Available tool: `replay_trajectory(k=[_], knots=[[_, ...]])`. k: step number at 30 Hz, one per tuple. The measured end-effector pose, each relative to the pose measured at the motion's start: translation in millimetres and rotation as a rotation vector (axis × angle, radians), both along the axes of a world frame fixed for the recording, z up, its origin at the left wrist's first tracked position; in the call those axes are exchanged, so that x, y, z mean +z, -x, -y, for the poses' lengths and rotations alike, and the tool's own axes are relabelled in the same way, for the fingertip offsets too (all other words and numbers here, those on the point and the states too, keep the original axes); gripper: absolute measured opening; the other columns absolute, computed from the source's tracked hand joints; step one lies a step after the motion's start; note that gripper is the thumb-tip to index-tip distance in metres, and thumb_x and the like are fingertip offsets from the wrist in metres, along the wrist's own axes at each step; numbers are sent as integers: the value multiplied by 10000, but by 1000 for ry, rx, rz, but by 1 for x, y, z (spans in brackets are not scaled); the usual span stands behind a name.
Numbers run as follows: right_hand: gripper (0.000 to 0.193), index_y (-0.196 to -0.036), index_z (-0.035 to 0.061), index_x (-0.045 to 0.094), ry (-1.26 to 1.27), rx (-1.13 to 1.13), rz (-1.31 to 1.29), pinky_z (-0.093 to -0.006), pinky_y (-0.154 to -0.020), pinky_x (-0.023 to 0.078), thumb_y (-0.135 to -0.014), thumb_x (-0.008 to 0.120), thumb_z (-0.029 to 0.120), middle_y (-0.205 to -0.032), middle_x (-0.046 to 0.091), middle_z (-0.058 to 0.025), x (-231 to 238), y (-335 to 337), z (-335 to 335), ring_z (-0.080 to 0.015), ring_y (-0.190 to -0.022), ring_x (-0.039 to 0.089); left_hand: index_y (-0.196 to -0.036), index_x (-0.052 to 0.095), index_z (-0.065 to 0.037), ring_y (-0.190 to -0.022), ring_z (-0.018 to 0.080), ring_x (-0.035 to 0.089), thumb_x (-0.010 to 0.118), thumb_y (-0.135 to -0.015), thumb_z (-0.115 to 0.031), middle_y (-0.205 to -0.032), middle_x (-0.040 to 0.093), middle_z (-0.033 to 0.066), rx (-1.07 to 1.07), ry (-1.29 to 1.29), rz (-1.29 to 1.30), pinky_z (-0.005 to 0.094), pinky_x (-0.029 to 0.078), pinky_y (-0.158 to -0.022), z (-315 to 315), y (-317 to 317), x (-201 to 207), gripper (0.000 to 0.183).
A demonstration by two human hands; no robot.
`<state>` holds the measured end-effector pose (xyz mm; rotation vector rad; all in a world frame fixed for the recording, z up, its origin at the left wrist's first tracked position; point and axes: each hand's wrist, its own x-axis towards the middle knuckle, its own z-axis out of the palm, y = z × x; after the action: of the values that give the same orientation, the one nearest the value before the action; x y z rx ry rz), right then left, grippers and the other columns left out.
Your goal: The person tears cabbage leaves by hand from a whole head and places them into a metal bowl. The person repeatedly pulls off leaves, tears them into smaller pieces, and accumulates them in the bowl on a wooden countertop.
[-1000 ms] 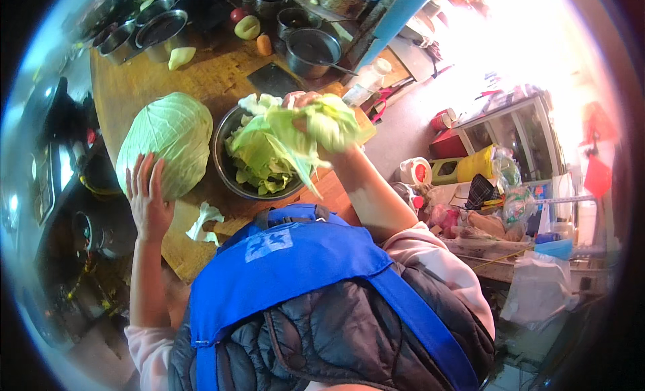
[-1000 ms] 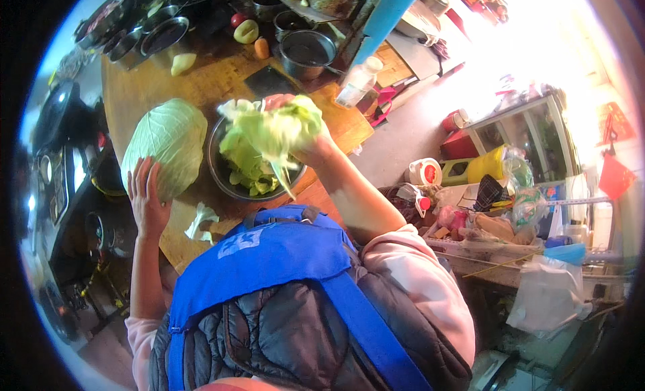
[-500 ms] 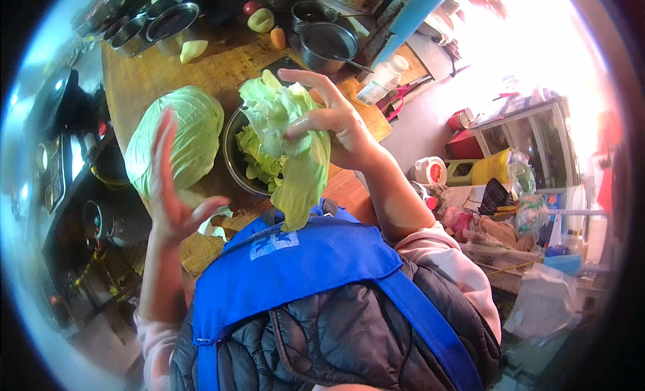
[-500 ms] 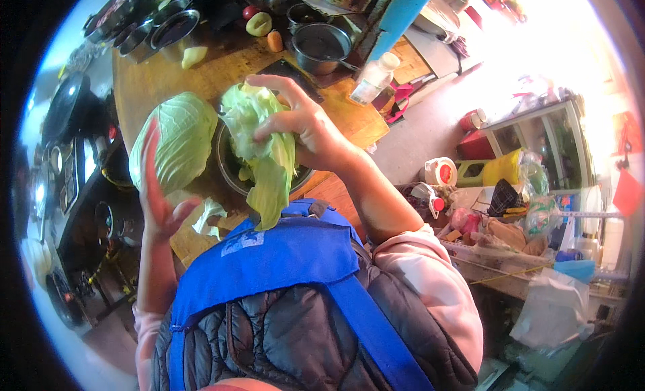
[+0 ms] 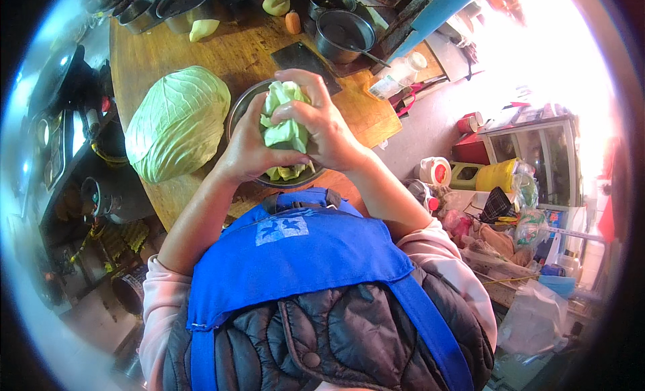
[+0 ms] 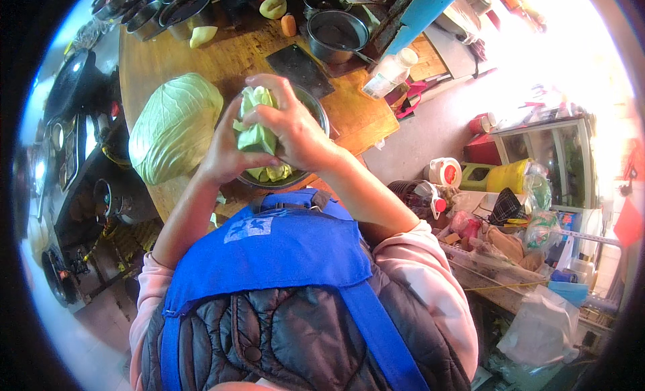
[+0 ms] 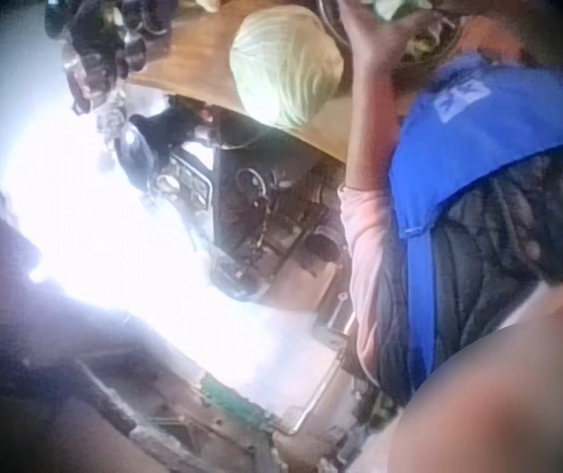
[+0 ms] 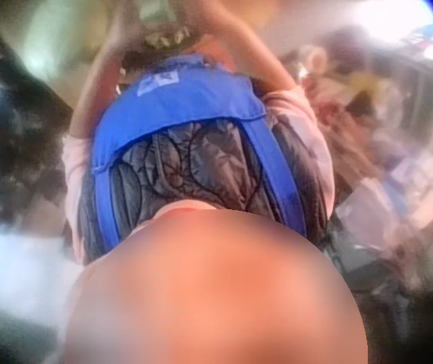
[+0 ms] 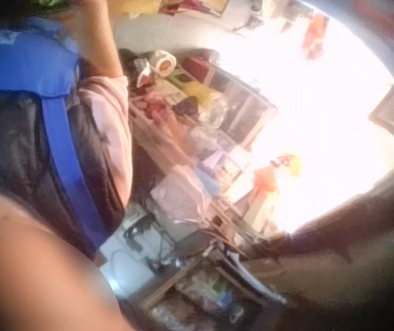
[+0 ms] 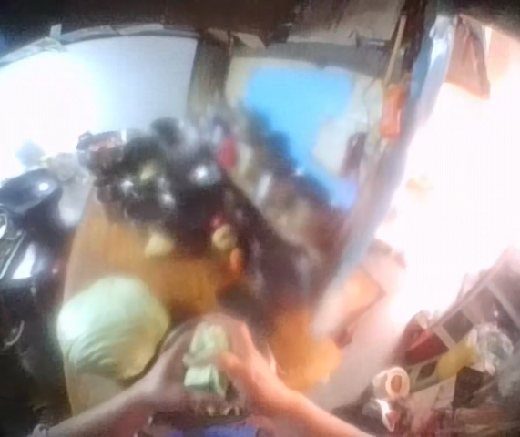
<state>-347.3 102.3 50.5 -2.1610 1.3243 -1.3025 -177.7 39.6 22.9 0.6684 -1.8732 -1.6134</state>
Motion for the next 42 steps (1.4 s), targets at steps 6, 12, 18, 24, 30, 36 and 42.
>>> replay_trajectory(k=[6,12,18,24,30,36,42], knots=[[1016,-1549,144,239,-257,96,-176,-461,-1101,408,-691,759,-18,-1538,280,-201,21,29,-18,-389,-1368,406,-1289,536,-20,-1043,182,634,803,-706,-64,-1151,665,76,54,-160,-58,336,495,-938,2,-5,-19,644],[1012,-1480,-18,301,-686,85,719,-358,-1040,431,-716,892,285,-1375,506,-186,-6,19,-4,-213,-1244,518,-1241,499,-10,-984,284,678,789,-720,-93,-1026,680,197,233,253,273,401,523,-826,-13,7,-23,602],[507,-1272,22,568,-518,-79,833,-287,-908,499,-813,779,71,-1101,677,-27,-35,-9,10,-122,-998,633,-1435,271,29,-1128,295,632,885,-672,-111,-1229,619,185,261,167,189,391,512,-946,-17,9,-14,988],[417,-1279,28,556,-565,46,1097,-282,-926,497,-885,692,14,-1117,671,-19,-31,-9,13,-110,-1018,626,-1325,500,0,-1097,174,620,848,-730,-94,-1202,640,100,-5,-230,77,338,495,-934,0,8,-10,695],[253,-1197,39,580,-444,-158,858,-281,-828,496,-966,620,134,-1024,670,-30,-48,-22,30,-103,-908,616,-1272,544,-10,-1031,267,660,767,-786,-96,-1097,683,110,123,-139,2,377,497,-915,-12,19,-36,542],[208,-1007,12,579,-623,-253,1293,-323,-577,497,-1026,523,211,-800,607,-76,-58,-19,41,-176,-653,603,-1199,576,10,-926,451,642,708,-790,-108,-979,657,278,166,359,234,469,523,-800,-16,20,-55,446],[233,-1085,11,499,-753,-350,1598,-390,-556,559,-1042,467,237,-778,579,-80,-45,32,40,-233,-587,619,-1031,585,-7,-690,313,650,627,-938,-133,-799,635,195,320,304,48,393,486,-606,-15,16,-45,161]])
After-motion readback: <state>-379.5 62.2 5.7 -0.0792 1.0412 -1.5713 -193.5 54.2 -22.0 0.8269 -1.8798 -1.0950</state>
